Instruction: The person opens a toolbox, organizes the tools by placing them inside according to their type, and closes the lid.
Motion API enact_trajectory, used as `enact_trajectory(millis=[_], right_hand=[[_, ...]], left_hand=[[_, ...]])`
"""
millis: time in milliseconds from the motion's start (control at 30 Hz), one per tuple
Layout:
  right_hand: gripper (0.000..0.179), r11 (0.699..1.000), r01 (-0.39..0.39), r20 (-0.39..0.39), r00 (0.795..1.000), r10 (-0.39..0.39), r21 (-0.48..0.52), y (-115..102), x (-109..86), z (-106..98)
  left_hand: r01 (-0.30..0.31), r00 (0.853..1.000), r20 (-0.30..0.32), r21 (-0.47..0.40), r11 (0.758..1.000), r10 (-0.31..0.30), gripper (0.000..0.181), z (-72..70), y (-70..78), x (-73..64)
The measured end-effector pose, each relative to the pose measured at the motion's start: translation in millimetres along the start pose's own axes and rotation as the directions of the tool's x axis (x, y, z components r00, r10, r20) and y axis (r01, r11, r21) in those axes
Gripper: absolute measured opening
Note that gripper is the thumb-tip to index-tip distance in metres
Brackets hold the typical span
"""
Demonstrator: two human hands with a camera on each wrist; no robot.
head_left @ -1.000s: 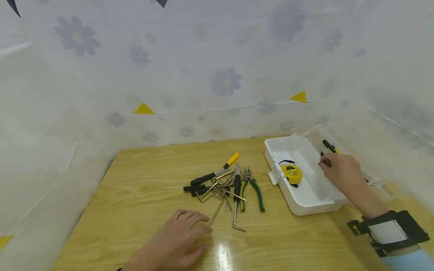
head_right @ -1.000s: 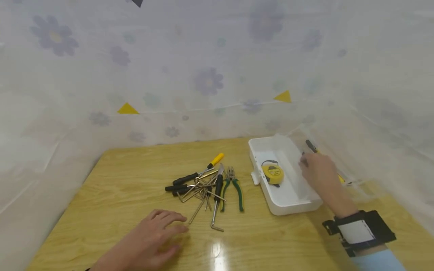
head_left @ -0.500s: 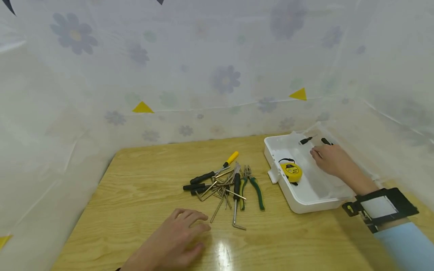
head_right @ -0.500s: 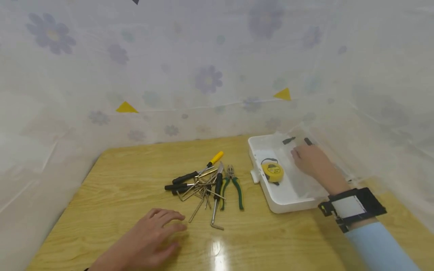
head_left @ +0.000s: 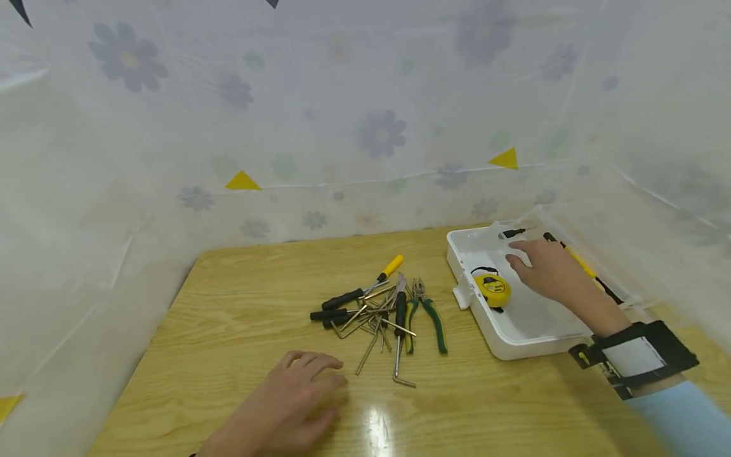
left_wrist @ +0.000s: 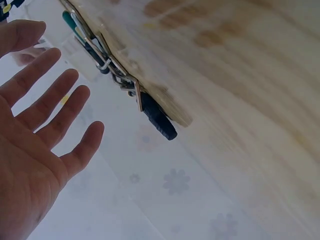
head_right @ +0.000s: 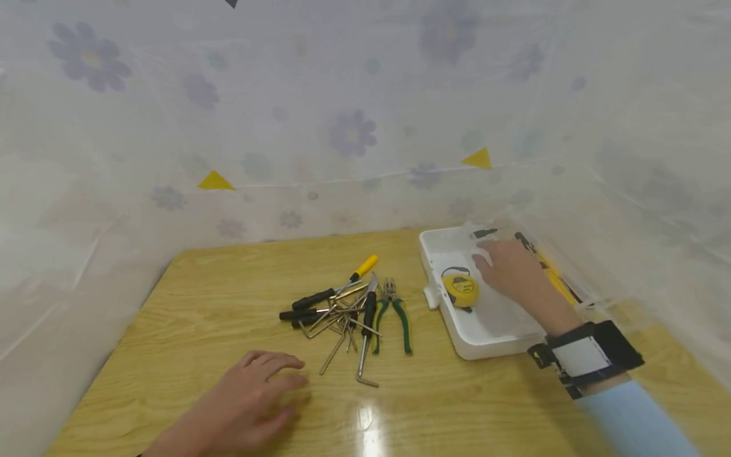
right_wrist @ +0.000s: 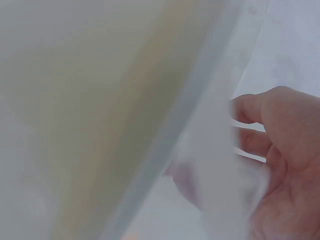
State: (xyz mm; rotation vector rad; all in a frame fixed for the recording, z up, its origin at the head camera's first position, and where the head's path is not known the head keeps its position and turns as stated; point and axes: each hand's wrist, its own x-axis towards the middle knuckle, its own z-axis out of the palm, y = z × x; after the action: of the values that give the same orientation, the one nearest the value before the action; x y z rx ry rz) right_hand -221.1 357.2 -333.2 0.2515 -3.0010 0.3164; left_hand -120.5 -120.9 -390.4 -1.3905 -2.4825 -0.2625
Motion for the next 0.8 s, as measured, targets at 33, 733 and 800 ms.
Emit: enact_trajectory(millis=[33, 733, 800], right_hand=[[0.043, 1.0, 0.016, -0.024, 1.0, -0.016, 0.012, -7, -3.3, 0], [0.018, 0.844, 0.536, 0.017, 0.844, -0.536, -0.011, -173, -8.6, 73], [0.02, 0.834, 0.552, 0.05, 0.833, -0.552, -0.002, -190, 0.1, 81]], left_hand=[[0.012, 1.0, 0.001, 0.006, 1.0, -0.012, 0.03, -1.1, -1.5, -1.8], [0.256, 0.959, -0.157, 0.109, 0.96, -0.238, 0.039, -20.2, -44.7, -59.4], [0.259, 0.958, -0.155, 0.112, 0.959, -0.241, 0.041, -21.8, -45.2, -60.5]])
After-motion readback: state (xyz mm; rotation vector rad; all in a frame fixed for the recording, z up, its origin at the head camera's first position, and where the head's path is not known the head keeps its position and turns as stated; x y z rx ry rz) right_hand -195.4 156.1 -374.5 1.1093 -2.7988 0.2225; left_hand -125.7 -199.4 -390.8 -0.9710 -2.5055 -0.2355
